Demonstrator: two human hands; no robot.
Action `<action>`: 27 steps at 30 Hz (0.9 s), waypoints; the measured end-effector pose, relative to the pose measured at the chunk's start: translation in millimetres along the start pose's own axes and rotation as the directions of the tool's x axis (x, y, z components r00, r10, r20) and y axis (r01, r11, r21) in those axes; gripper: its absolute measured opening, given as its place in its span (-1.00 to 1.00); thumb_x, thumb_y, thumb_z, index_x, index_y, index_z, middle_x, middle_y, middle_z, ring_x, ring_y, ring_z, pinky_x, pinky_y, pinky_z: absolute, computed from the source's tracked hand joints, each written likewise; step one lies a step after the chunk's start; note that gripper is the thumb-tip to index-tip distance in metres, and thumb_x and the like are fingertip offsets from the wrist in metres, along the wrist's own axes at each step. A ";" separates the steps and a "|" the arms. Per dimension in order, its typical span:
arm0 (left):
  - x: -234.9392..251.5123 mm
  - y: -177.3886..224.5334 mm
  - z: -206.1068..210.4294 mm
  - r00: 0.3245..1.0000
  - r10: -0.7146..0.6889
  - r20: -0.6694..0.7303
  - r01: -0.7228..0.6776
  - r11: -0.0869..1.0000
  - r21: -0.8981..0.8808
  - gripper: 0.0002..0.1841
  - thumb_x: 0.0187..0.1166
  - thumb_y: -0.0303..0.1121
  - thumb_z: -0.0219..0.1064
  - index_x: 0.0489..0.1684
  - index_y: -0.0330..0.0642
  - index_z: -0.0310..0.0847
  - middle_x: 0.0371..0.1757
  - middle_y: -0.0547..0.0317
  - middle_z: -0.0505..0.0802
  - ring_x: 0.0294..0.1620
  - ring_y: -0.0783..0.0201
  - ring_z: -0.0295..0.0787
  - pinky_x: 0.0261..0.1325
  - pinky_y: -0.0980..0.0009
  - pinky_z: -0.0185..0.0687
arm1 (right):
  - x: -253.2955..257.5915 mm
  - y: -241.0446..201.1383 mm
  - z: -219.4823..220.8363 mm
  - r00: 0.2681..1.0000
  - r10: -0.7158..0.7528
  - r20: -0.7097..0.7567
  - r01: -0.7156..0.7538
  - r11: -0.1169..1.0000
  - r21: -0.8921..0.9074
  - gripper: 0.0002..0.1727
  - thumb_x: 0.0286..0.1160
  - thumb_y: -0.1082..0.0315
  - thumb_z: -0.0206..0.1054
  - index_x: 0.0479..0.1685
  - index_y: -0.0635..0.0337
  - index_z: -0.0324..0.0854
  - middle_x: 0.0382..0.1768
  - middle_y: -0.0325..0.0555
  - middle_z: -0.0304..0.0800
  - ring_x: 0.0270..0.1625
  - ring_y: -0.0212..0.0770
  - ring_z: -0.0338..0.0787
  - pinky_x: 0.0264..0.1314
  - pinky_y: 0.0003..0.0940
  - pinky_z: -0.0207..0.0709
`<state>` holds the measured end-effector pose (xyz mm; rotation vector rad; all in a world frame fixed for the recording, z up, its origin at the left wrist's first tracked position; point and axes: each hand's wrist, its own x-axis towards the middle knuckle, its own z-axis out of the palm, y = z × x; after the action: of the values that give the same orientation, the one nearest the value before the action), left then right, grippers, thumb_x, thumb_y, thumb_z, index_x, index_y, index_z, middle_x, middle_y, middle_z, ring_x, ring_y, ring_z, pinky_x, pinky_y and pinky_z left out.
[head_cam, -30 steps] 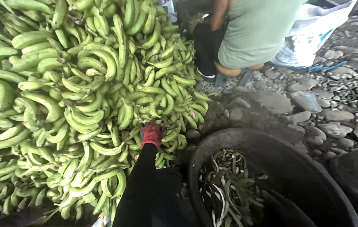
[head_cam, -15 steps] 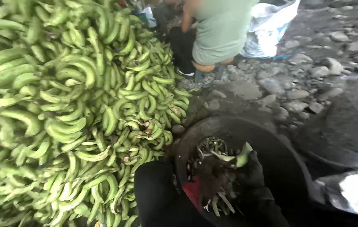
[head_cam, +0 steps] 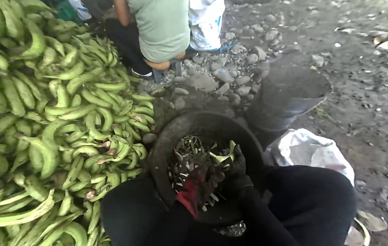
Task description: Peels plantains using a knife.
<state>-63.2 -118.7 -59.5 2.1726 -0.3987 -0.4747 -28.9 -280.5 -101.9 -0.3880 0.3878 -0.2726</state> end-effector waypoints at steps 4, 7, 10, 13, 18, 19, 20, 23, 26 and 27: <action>1.4 -2.5 4.5 0.999 0.046 -0.009 -0.047 0.998 -0.035 -0.51 0.69 0.04 0.26 0.34 -0.14 0.68 0.10 0.07 0.87 0.13 0.25 0.81 0.35 0.13 0.68 | 1.6 2.7 -11.1 0.999 0.042 0.032 -0.043 0.998 0.039 -0.30 0.85 -0.17 -0.44 -0.32 -0.02 0.57 -0.62 -0.31 0.66 -0.54 -0.33 0.73 -0.33 -0.33 0.75; 3.6 -12.3 9.9 0.999 0.030 -0.038 -0.033 0.998 -0.062 -0.54 0.67 0.00 0.28 0.31 -0.13 0.70 0.09 0.09 0.87 0.13 0.26 0.81 0.35 0.15 0.69 | -0.1 3.6 -13.1 0.997 0.059 0.045 -0.062 0.996 0.059 -0.34 0.86 -0.14 -0.39 -0.29 0.00 0.58 -0.63 -0.30 0.66 -0.56 -0.35 0.73 -0.36 -0.37 0.75; 13.5 -29.4 10.0 0.982 -0.176 -0.062 0.165 0.975 -0.150 -0.53 0.78 -0.02 0.16 0.47 -0.13 0.60 0.18 -0.01 0.84 0.16 0.20 0.82 0.32 0.11 0.72 | -1.4 0.4 -10.4 0.990 0.104 0.092 -0.115 0.985 0.126 -0.33 0.84 -0.19 -0.35 -0.18 0.09 0.57 -0.61 -0.24 0.63 -0.58 -0.30 0.71 -0.44 -0.36 0.72; 13.8 -25.2 6.6 0.972 -0.233 -0.009 0.223 0.942 -0.251 -0.48 0.81 0.10 0.06 0.53 -0.02 0.51 0.00 0.07 0.84 -0.12 0.24 0.82 0.01 0.17 0.80 | -2.9 -13.8 2.0 0.978 0.208 -0.014 -0.208 0.978 -0.030 -0.40 0.85 -0.17 -0.32 0.00 0.09 0.51 -0.59 -0.20 0.62 -0.64 -0.30 0.66 -0.58 -0.36 0.68; 0.9 -3.2 -6.8 0.992 -0.043 0.118 0.066 0.976 -0.208 -0.56 0.81 0.03 0.10 0.47 0.03 0.57 0.10 0.18 0.84 -0.04 0.37 0.81 0.08 0.29 0.76 | -4.8 -40.4 14.7 0.973 0.159 -0.168 -0.217 0.880 -0.422 -0.52 0.91 0.04 -0.22 0.21 0.18 0.53 -0.32 -0.10 0.78 -0.35 -0.27 0.80 -0.33 -0.29 0.76; 0.8 -2.5 -9.7 0.987 -0.032 0.158 0.058 0.986 -0.159 -0.56 0.80 0.04 0.11 0.48 0.06 0.58 0.17 0.20 0.84 0.06 0.38 0.81 0.18 0.28 0.75 | -3.5 -42.0 15.4 0.972 0.154 -0.180 -0.222 0.854 -0.471 -0.52 0.91 0.05 -0.21 0.17 0.18 0.54 -0.37 -0.10 0.77 -0.42 -0.28 0.78 -0.42 -0.33 0.73; 1.5 -2.9 -10.9 0.983 -0.028 0.180 0.051 0.991 -0.126 -0.56 0.80 0.04 0.10 0.48 0.07 0.58 0.19 0.19 0.84 0.09 0.37 0.80 0.23 0.26 0.73 | -2.2 -42.8 14.9 0.972 0.165 -0.166 -0.227 0.830 -0.509 -0.53 0.91 0.06 -0.20 0.21 0.17 0.54 -0.36 -0.10 0.77 -0.42 -0.27 0.77 -0.41 -0.33 0.72; 8.1 -9.4 -7.1 0.987 -0.052 0.151 0.060 0.997 -0.049 -0.53 0.80 0.03 0.11 0.53 0.04 0.57 0.27 0.13 0.82 0.26 0.31 0.77 0.42 0.19 0.65 | -6.7 -37.2 16.7 0.972 0.199 -0.121 -0.230 0.729 -0.645 -0.53 0.92 0.07 -0.17 0.46 0.12 0.48 -0.16 -0.11 0.80 -0.25 -0.29 0.79 -0.21 -0.32 0.74; 17.9 -18.5 1.0 0.995 -0.064 -0.073 0.073 0.990 0.124 -0.54 0.75 -0.08 0.18 0.54 -0.02 0.57 0.33 0.05 0.81 0.36 0.17 0.75 0.51 0.10 0.59 | -17.6 -17.2 14.0 0.979 0.184 -0.086 -0.188 0.659 -0.729 -0.52 0.93 0.12 -0.19 0.46 0.18 0.50 -0.05 -0.10 0.79 -0.12 -0.32 0.79 -0.05 -0.33 0.73; 23.2 -21.7 1.5 0.982 -0.081 -0.168 0.113 0.975 0.193 -0.54 0.71 -0.15 0.23 0.56 -0.03 0.56 0.34 0.00 0.81 0.37 0.09 0.74 0.50 0.03 0.59 | -21.8 -8.0 10.4 0.981 0.185 -0.060 -0.168 0.648 -0.743 -0.53 0.92 0.15 -0.19 0.43 0.21 0.51 -0.04 -0.09 0.80 -0.08 -0.32 0.80 -0.01 -0.34 0.74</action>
<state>-41.1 -117.2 -82.2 2.4166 -0.2618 -0.3215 -45.4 -277.2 -82.9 -1.1689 0.5064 0.1089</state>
